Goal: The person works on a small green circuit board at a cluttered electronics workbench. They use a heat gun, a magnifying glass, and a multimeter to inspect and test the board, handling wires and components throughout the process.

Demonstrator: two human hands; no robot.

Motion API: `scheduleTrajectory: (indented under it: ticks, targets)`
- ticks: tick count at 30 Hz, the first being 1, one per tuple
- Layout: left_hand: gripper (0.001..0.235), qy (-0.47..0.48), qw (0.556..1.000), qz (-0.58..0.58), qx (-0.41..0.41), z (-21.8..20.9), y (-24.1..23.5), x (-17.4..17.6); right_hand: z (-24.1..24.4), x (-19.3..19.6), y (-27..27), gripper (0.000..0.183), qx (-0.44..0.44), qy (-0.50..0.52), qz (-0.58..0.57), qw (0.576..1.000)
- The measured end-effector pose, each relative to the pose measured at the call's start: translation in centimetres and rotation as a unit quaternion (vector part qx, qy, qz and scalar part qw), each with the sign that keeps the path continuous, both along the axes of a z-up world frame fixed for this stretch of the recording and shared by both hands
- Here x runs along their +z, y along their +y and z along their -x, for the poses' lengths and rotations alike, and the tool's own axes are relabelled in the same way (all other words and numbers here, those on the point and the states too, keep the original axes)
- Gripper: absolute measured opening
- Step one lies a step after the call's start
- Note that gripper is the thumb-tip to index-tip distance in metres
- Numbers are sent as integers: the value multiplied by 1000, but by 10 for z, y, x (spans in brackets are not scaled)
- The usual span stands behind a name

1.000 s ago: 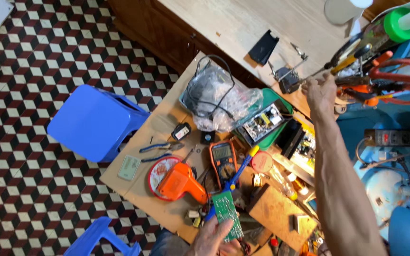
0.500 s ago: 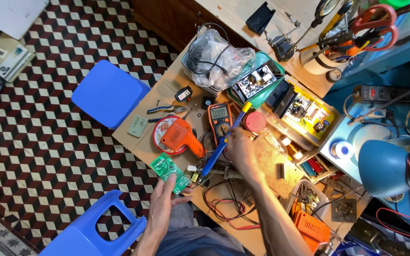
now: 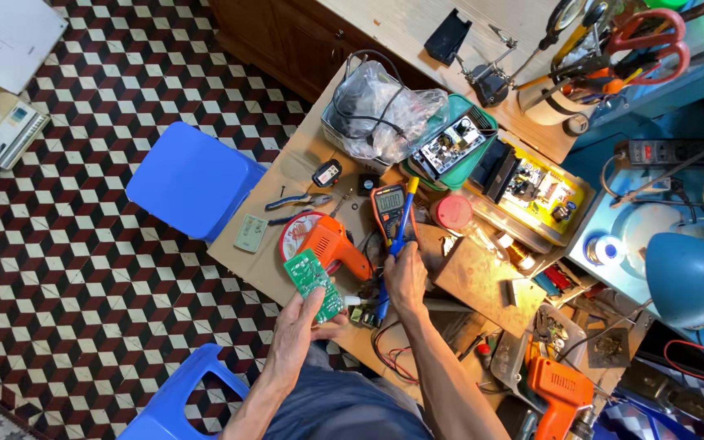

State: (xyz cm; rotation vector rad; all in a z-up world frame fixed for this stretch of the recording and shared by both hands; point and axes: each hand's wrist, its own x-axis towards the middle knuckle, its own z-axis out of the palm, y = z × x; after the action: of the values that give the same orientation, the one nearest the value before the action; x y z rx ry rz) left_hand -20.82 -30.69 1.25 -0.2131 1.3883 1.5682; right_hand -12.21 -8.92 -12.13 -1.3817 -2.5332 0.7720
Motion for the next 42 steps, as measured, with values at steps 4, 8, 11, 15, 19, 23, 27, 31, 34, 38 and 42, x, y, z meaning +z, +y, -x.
scheduleTrajectory:
  ticks: [4,8,11,15,19,23,27,31,34,38,42]
  targets:
    - [47,15,999,-10,-35,31,-1,-4,-4,9,-20,24,91,57,-30,994]
    - [45,19,997,-5,-70,48,-2,-10,-1,19,-18,18,78,69,9,995]
    - [45,5,998,-11,-63,54,0,-14,7,22,2,18,55,51,-54,996]
    - [45,17,997,-16,-69,52,0,-21,24,9,35,21,118,-27,-126,985]
    - [45,9,998,-26,-59,50,-4,-28,27,-5,62,22,201,-100,-84,971]
    - [51,12,997,-46,-58,42,-8,-39,24,-19,91,21,293,-91,-73,949]
    - [54,-8,996,-70,-53,35,-8,-46,27,-25,97,13,338,-78,-43,937]
    - [55,-15,996,-72,-55,27,-6,-48,27,-10,95,32,418,-84,-141,894]
    - [56,-8,996,-71,-61,22,-2,-49,32,2,99,31,448,-137,-102,877]
    - [56,-8,995,-83,-58,17,0,-52,37,5,101,26,474,-182,-102,855]
    - [54,-15,996,-63,-66,16,-1,-50,42,12,98,24,471,-181,-106,857]
